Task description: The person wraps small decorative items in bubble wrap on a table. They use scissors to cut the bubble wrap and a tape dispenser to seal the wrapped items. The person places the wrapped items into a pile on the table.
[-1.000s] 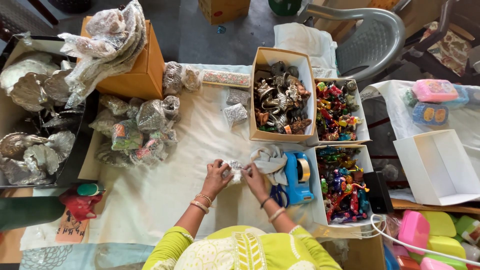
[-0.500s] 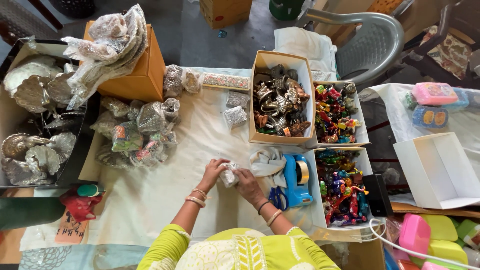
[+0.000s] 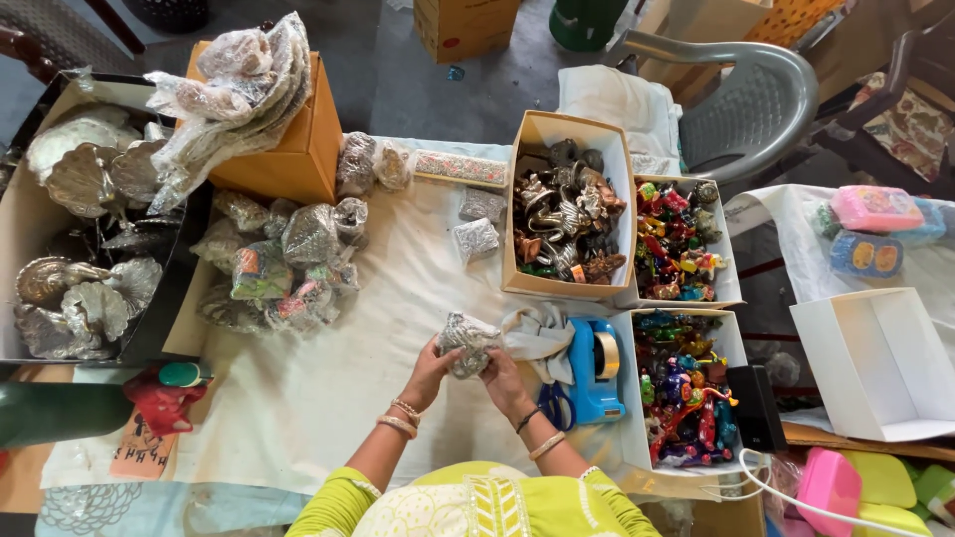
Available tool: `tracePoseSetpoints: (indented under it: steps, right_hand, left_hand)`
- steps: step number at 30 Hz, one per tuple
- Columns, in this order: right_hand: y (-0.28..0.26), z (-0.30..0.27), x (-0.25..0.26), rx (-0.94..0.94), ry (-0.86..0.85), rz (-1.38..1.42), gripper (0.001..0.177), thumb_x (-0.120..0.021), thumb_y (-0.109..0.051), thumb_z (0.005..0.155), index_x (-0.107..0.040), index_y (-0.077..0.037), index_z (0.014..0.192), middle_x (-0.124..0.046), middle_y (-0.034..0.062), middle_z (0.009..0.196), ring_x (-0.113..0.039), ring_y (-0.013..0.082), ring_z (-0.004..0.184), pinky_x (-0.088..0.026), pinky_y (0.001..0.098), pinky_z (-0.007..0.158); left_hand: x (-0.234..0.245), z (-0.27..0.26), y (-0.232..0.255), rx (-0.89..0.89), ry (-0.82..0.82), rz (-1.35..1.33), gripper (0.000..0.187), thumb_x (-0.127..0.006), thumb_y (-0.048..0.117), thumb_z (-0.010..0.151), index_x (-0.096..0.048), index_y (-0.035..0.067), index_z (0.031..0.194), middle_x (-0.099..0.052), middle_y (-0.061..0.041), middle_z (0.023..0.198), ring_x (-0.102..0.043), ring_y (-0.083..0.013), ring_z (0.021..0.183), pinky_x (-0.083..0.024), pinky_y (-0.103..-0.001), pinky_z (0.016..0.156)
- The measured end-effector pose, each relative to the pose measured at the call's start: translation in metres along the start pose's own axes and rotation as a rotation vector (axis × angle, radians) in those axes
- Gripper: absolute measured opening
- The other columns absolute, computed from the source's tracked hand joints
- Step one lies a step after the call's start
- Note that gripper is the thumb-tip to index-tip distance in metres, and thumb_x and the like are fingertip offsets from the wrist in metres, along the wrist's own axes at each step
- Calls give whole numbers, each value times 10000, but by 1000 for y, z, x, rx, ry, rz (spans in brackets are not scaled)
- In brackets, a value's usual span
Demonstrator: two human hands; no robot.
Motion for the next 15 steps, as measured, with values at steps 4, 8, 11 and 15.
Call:
tracePoseSetpoints:
  steps: [4, 8, 11, 15]
  right_hand:
    - [-17, -9, -30, -76, -41, -44, 318, -573, -237, 983, -659, -65, 1235, -721, 34, 1224, -660, 166, 1116, -490, 362, 1023]
    - [-23, -15, -48, -181, -105, 37, 364, -547, -315, 1029, -618, -95, 1311, -679, 24, 1281, -599, 170, 1172, -444, 373, 1012]
    - [-32, -12, -62, -179, -120, -54, 391, -555, -289, 1030, -569, -111, 1378, -652, 1, 1334, -569, 160, 1217, -430, 360, 1059]
    - [-42, 3, -60, -121, -191, -286, 459, -520, -309, 1005, -479, -168, 1440, -621, 4, 1368, -583, 180, 1216, -441, 367, 1057]
  left_hand:
    - [-8, -5, 15, -36, 58, -55, 387, -768, 162, 851, -641, 34, 1193, -736, -15, 1058, -683, -99, 955, -560, -292, 851]
    - [0, 1, 7, -51, 109, -34, 362, -790, 147, 868, -662, 8, 1177, -727, -37, 1055, -650, -106, 919, -526, -289, 804]
    - [-6, -2, 22, -42, 118, -47, 362, -790, 147, 852, -666, 19, 1167, -732, -22, 1038, -655, -90, 904, -529, -271, 792]
    - [16, 12, 11, -32, 163, -99, 348, -800, 153, 847, -681, 14, 1143, -726, -19, 986, -644, -95, 836, -518, -272, 728]
Point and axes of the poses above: each hand's wrist, its own z-axis towards the middle knuckle, its own x-axis out of the back of the hand, y = z × x, the point moved 3 cm from there along z, towards the middle knuckle
